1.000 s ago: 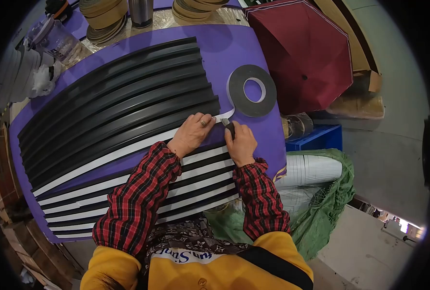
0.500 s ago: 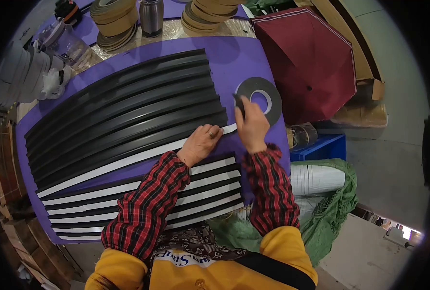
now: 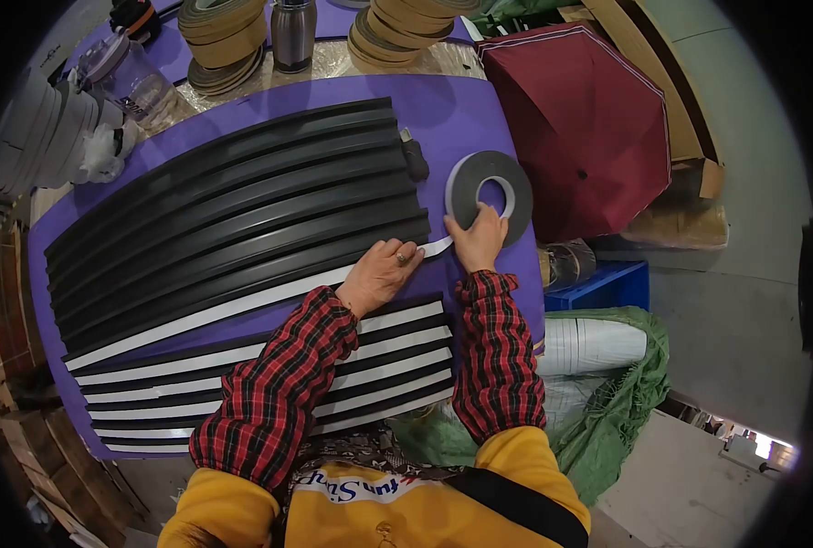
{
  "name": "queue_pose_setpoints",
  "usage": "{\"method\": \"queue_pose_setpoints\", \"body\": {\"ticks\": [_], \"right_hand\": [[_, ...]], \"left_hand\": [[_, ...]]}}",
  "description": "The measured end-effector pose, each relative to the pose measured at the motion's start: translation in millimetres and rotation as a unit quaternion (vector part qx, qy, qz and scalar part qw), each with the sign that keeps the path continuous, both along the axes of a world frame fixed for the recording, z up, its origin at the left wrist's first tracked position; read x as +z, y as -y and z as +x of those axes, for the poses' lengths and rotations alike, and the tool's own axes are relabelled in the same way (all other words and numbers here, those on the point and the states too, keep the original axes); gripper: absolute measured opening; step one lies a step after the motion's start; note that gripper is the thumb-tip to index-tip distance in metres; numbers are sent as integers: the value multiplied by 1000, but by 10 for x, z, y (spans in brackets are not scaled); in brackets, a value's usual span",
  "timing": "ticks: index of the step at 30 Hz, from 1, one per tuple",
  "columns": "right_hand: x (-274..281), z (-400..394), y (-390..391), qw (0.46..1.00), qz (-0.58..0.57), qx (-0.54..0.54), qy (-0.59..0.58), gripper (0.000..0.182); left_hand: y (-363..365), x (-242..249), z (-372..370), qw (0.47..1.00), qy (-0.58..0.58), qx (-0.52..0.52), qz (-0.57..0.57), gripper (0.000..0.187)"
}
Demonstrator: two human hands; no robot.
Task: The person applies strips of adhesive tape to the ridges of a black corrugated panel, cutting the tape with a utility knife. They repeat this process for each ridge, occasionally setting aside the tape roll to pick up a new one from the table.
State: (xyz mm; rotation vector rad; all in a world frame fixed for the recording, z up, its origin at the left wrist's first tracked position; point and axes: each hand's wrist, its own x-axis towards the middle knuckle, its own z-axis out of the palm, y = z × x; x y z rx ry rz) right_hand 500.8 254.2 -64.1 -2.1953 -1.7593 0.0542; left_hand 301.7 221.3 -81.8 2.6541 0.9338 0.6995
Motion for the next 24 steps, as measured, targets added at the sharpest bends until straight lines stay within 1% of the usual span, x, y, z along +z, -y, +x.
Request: {"method": "queue_pose_setpoints", "body": {"ticks": [1,2,3,4,5,7,8,9,10,11,12,13,14,15,17,18,19,20,21,22,23,24], "right_hand": [[139,-17,-20,996,-1,-39,-76,63],[428,-28,-40,941,160,-103,-280,54],[793,-22,-6,817,300,-158,-466,45],[1104,26,93,754,388,-100,-521,31],[1359,-54,170,712,427,-34,-556,35],[1518,-239,320,717,346,74,-600,41],[1476,-359,382,727,283,93,-619,47],[1325,-458,448,653,249,96,-709,48],[1245,-635,525,612,198,134,-754,50],[1188,-779,578,570,152,170,-789,53],[1058,-913,600,582,136,146,-788,59],[997,-1173,616,599,114,130,-782,58],[984,-1467,631,621,89,113,-771,58],[960,-1759,624,590,77,141,-791,54],[932,-2322,620,548,60,133,-824,52],[921,-2582,634,533,54,142,-832,52],[900,-2794,652,519,48,153,-840,52],[861,-2981,678,523,38,156,-837,52],[837,-3161,711,526,25,159,-835,52],[847,-3336,755,531,18,168,-830,54],[846,-3464,793,532,11,171,-829,54],[840,-3597,836,537,3,177,-825,54]], "left_hand": [[10,2,-2,1000,8,0,5,34],[-11,11,-10,1000,16,6,12,35],[-29,16,-5,1000,15,14,11,35],[-17,27,14,1000,27,12,3,33],[6,59,-11,999,32,12,-1,30],[19,180,-138,994,79,-23,-69,23],[133,327,-367,991,126,21,-35,15],[224,318,-774,992,99,58,-41,15],[323,330,-1242,980,81,182,-17,12],[424,365,-1671,953,67,294,12,9],[541,285,-2125,912,-10,409,36,5],[693,257,-2571,890,-71,448,42,5],[860,201,-2883,887,-64,457,32,5],[934,161,-3077,883,-53,466,24,7],[1022,196,-3132,914,-37,400,-59,7],[1039,269,-3150,918,-53,382,-94,10],[1028,404,-3143,919,-44,379,-96,10],[997,565,-3149,890,124,391,-200,14],[997,644,-3167,825,284,388,-297,18],[992,706,-3109,747,462,346,-330,25],[1028,801,-3065,662,549,313,-403,24],[1044,961,-3039,565,624,277,-463,23]]}}
